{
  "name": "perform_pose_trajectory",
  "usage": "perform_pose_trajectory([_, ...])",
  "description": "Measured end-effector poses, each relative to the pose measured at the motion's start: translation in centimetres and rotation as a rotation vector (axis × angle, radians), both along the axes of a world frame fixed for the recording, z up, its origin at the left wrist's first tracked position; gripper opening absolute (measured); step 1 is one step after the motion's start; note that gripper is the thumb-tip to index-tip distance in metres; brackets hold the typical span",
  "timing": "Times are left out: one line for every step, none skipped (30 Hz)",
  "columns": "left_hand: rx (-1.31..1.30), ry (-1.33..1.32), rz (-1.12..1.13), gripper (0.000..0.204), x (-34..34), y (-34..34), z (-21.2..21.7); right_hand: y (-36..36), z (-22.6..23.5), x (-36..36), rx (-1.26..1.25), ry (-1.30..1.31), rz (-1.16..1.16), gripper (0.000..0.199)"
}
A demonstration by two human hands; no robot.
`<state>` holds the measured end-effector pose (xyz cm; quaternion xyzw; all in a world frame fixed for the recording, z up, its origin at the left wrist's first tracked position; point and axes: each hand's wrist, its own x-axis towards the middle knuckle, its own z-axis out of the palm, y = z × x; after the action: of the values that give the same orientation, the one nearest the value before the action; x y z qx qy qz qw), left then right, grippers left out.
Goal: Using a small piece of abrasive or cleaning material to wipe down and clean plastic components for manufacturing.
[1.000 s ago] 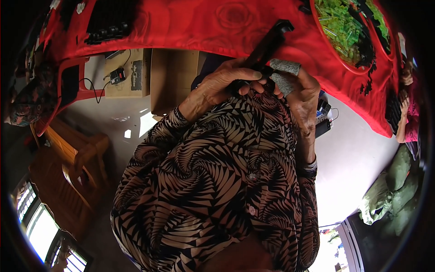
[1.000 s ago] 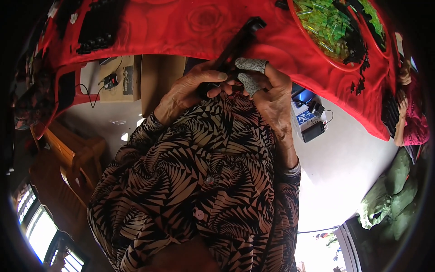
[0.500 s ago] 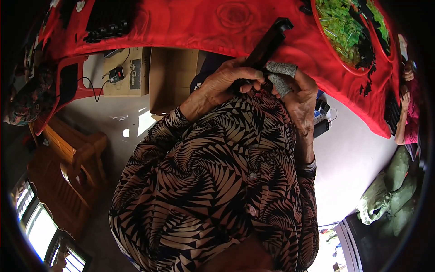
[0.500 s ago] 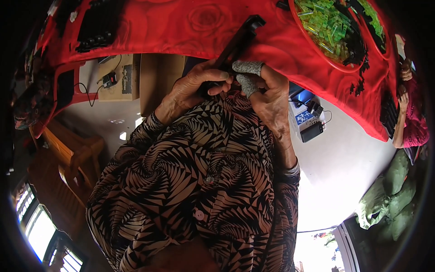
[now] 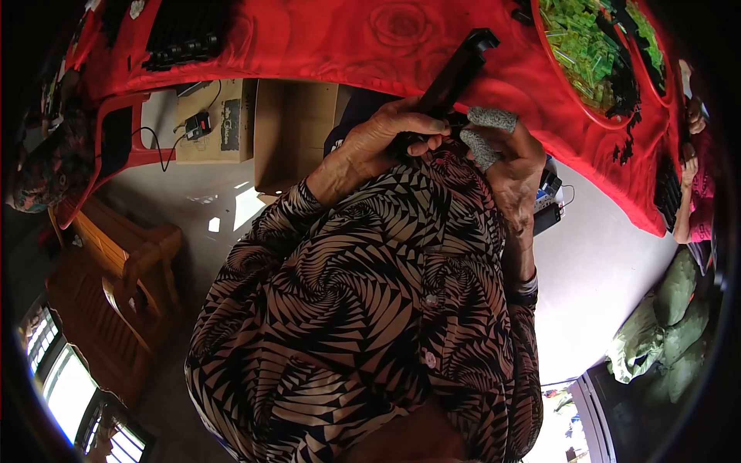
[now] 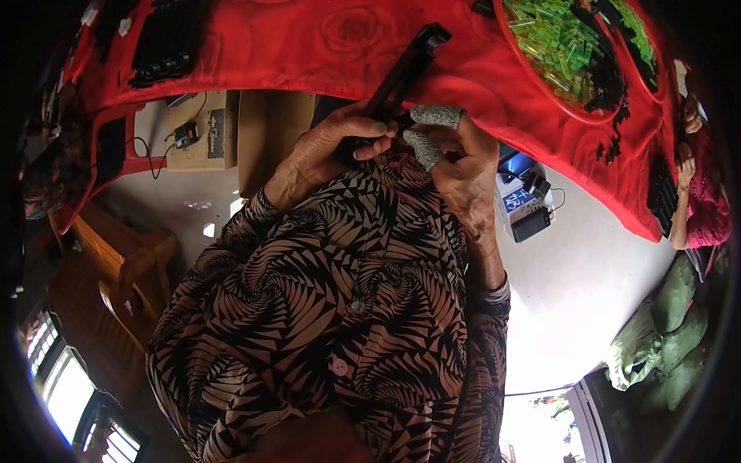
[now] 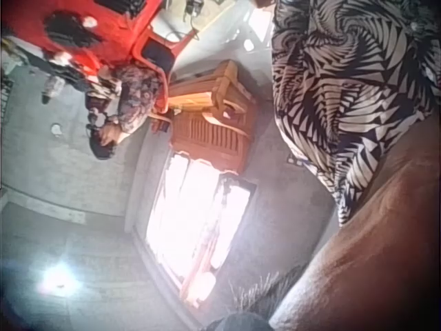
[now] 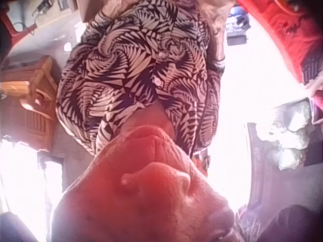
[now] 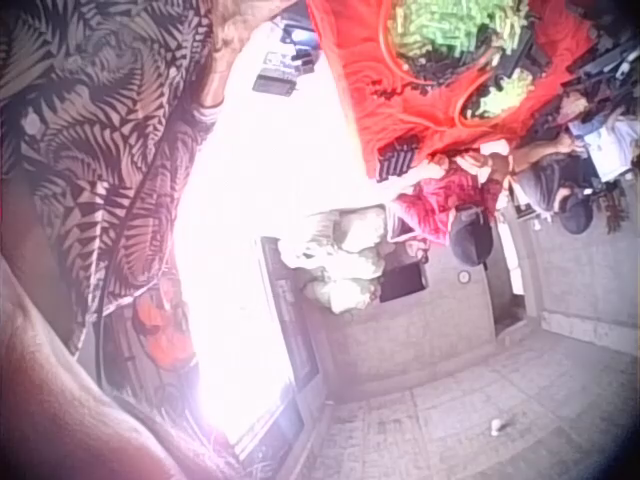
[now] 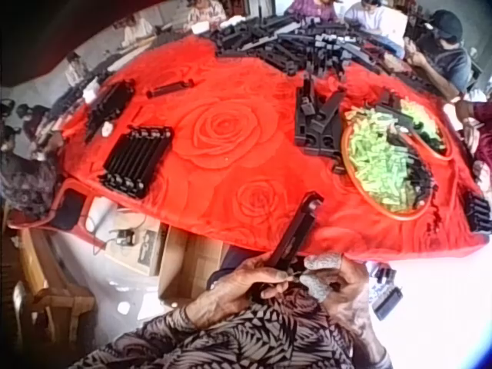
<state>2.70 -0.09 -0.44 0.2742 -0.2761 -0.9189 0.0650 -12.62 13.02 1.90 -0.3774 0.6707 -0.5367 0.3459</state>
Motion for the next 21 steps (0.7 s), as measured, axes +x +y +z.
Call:
perform_pose_trajectory([-0.006, -0.001, -0.007, 0.051, 0.0, 0.0, 0.3, 0.1, 0.1, 0.0, 0.026, 0.041, -0.024, 0.032])
perform_pose_trajectory([-0.011, -0.002, -0.015, 0.050, 0.0, -0.1, 0.4, 0.0, 0.1, -0.1, 0.028, 0.041, -0.024, 0.032])
perform_pose_trajectory([-0.011, -0.003, -0.014, 0.050, 0.0, 0.0, 0.3, -0.1, 0.1, 0.0, -0.047, 0.074, -0.025, 0.032])
perform_pose_trajectory([-0.012, -0.006, -0.006, 0.049, 0.0, 0.0, 0.1, -0.2, 0.1, 0.0, -0.122, 0.108, -0.027, 0.033])
perform_pose_trajectory([-0.013, -0.008, 0.002, 0.049, 0.0, 0.0, 0.0, -0.2, 0.2, 0.1, -0.122, 0.107, -0.026, 0.033])
perform_pose_trajectory([-0.013, -0.009, 0.000, 0.049, 0.0, 0.0, -0.1, -0.2, 0.4, 0.3, -0.143, 0.121, -0.055, 0.034])
perform_pose_trajectory([-0.008, -0.005, 0.001, 0.048, 0.0, 0.0, -0.1, -0.3, 0.6, 0.5, -0.164, 0.134, -0.084, 0.035])
perform_pose_trajectory([-0.003, -0.001, 0.001, 0.048, 0.0, 0.0, -0.1, -0.4, 0.7, 0.6, -0.164, 0.133, -0.086, 0.035])
perform_pose_trajectory([-0.002, -0.001, 0.004, 0.048, 0.0, 0.1, -0.1, -0.6, 0.9, 0.7, -0.159, 0.120, -0.077, 0.036])
perform_pose_trajectory([-0.008, -0.012, 0.004, 0.048, 0.0, 0.1, -0.1, -0.7, 1.0, 0.7, -0.154, 0.107, -0.067, 0.038])
perform_pose_trajectory([-0.015, -0.023, 0.004, 0.048, 0.0, 0.1, -0.1, -0.8, 0.9, 0.7, -0.154, 0.107, -0.064, 0.038])
perform_pose_trajectory([-0.014, -0.023, 0.004, 0.048, 0.0, 0.0, -0.1, -0.8, 0.6, 0.6, -0.148, 0.141, -0.045, 0.041])
perform_pose_trajectory([-0.014, -0.014, -0.001, 0.047, 0.0, 0.0, -0.2, -0.8, 0.5, 0.5, -0.142, 0.175, -0.025, 0.043])
perform_pose_trajectory([-0.015, -0.005, -0.005, 0.047, 0.0, -0.1, -0.2, -0.9, 0.5, 0.5, -0.141, 0.175, -0.025, 0.043])
perform_pose_trajectory([-0.014, -0.005, -0.005, 0.047, 0.0, 0.0, -0.2, -0.9, 0.5, 0.5, -0.156, 0.213, -0.015, 0.044])
perform_pose_trajectory([-0.016, -0.008, 0.000, 0.046, 0.0, 0.0, -0.2, -0.9, 0.5, 0.5, -0.171, 0.251, -0.006, 0.046])
perform_pose_trajectory([-0.018, -0.012, 0.004, 0.046, 0.1, 0.0, -0.2, -0.9, 0.5, 0.5, -0.170, 0.251, -0.005, 0.046])
perform_pose_trajectory([-0.018, -0.012, 0.005, 0.046, 0.1, 0.1, -0.2, -0.9, 0.5, 0.5, -0.175, 0.261, 0.003, 0.046])
perform_pose_trajectory([-0.025, -0.016, 0.002, 0.045, 0.1, 0.1, -0.2, -1.0, 0.6, 0.5, -0.179, 0.272, 0.011, 0.046])
perform_pose_trajectory([-0.032, -0.020, -0.001, 0.045, 0.1, 0.1, -0.1, -0.9, 0.6, 0.5, -0.179, 0.272, 0.012, 0.046])
perform_pose_trajectory([-0.032, -0.020, 0.000, 0.045, 0.1, 0.1, -0.2, -0.9, 0.7, 0.5, -0.175, 0.285, 0.019, 0.045])
